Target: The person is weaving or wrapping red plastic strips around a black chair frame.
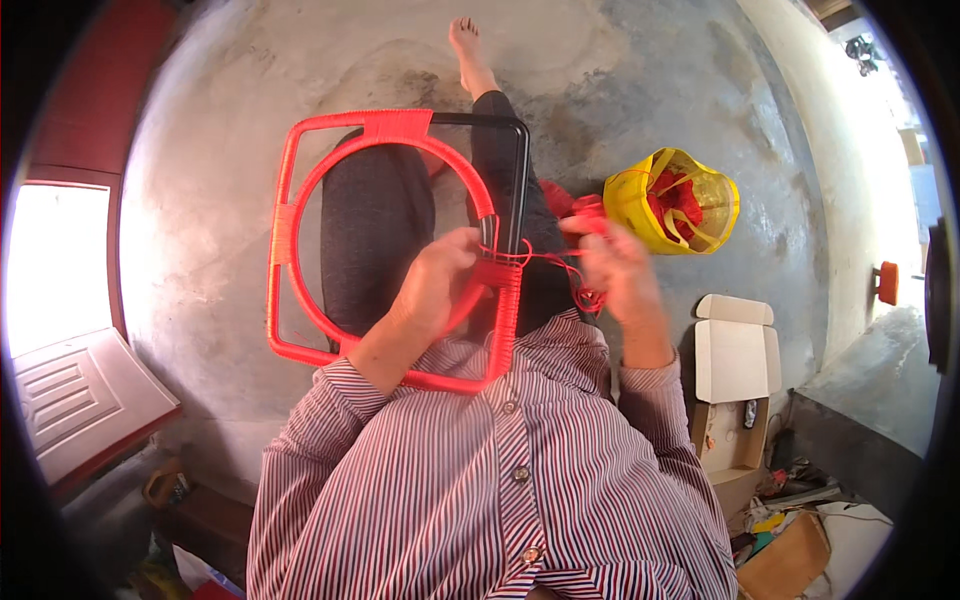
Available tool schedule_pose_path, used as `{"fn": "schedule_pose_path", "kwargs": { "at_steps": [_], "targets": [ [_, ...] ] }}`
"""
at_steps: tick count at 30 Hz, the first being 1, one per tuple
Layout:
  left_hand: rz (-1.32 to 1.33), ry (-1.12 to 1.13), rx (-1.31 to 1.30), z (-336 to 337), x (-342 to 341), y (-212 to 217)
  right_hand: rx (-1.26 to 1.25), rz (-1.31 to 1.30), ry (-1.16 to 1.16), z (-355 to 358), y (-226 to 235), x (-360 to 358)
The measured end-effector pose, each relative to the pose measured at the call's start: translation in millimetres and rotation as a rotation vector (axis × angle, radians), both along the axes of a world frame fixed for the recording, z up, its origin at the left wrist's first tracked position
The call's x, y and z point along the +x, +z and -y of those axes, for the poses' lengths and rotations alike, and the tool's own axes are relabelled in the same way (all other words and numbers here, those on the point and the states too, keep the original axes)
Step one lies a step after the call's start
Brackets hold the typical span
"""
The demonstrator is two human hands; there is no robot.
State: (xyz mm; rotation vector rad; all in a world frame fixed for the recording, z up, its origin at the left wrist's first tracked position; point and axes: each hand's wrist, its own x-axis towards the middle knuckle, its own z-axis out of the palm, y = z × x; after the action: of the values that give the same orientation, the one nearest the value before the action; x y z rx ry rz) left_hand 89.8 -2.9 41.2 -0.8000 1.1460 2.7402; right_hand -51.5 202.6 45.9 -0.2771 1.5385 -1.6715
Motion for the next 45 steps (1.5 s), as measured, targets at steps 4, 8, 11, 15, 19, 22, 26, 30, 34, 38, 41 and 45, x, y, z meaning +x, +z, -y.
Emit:
{"fn": "schedule_pose_path", "kwargs": {
  "at_steps": [4, 8, 11, 15, 19, 22, 26, 30, 34, 38, 41, 45],
  "targets": [
    [-0.02, 0.05, 0.01, -2.9, -1.6, -4.3, 0.114, 0.0, 0.244, 30.6, -18.3, 21.2],
    [0.07, -0.009, -0.014, 1.8, -3.5, 6.0, 0.119, 0.041, 0.119, 12.0, -13.1, 5.7],
    [0.151, 0.018, -0.015, 3.2, -6.8, 8.0, 0.114, -0.055, 0.148, -3.5, -15.1, 17.3],
    [0.141, 0.024, -0.059, 6.3, 2.9, -3.9, 0.017, 0.085, 0.051, -4.6, -7.4, 29.3],
    [0.133, 0.018, -0.01, 6.7, 10.2, -3.7, 0.105, -0.291, 0.24, -12.7, -4.7, 46.7],
    [0.079, 0.04, 0.089, 6.6, 10.5, 2.3, 0.168, -0.297, 0.153, -9.8, -8.1, 43.9],
    [0.058, 0.034, 0.018, 10.7, 9.2, 2.6, 0.129, 0.031, 0.146, 7.0, 4.8, 31.7],
    [0.089, -0.019, -0.069, 9.3, 11.8, 5.4, -0.044, 0.279, 0.167, 38.3, 6.3, 42.1],
    [0.125, -0.024, -0.085, 7.2, 10.4, 6.6, 0.012, 0.301, 0.133, 49.2, 3.2, 45.7],
    [0.129, -0.019, -0.053, 7.2, 10.8, 1.3, 0.061, 0.276, 0.162, 48.5, 3.8, 46.4],
    [0.111, 0.039, 0.064, 5.6, 9.1, 1.7, 0.099, 0.26, 0.172, 46.0, 4.7, 51.5],
    [0.123, 0.007, -0.025, 3.7, 10.1, 7.5, 0.145, 0.23, 0.173, 43.7, 11.3, 57.5]
  ]
}}
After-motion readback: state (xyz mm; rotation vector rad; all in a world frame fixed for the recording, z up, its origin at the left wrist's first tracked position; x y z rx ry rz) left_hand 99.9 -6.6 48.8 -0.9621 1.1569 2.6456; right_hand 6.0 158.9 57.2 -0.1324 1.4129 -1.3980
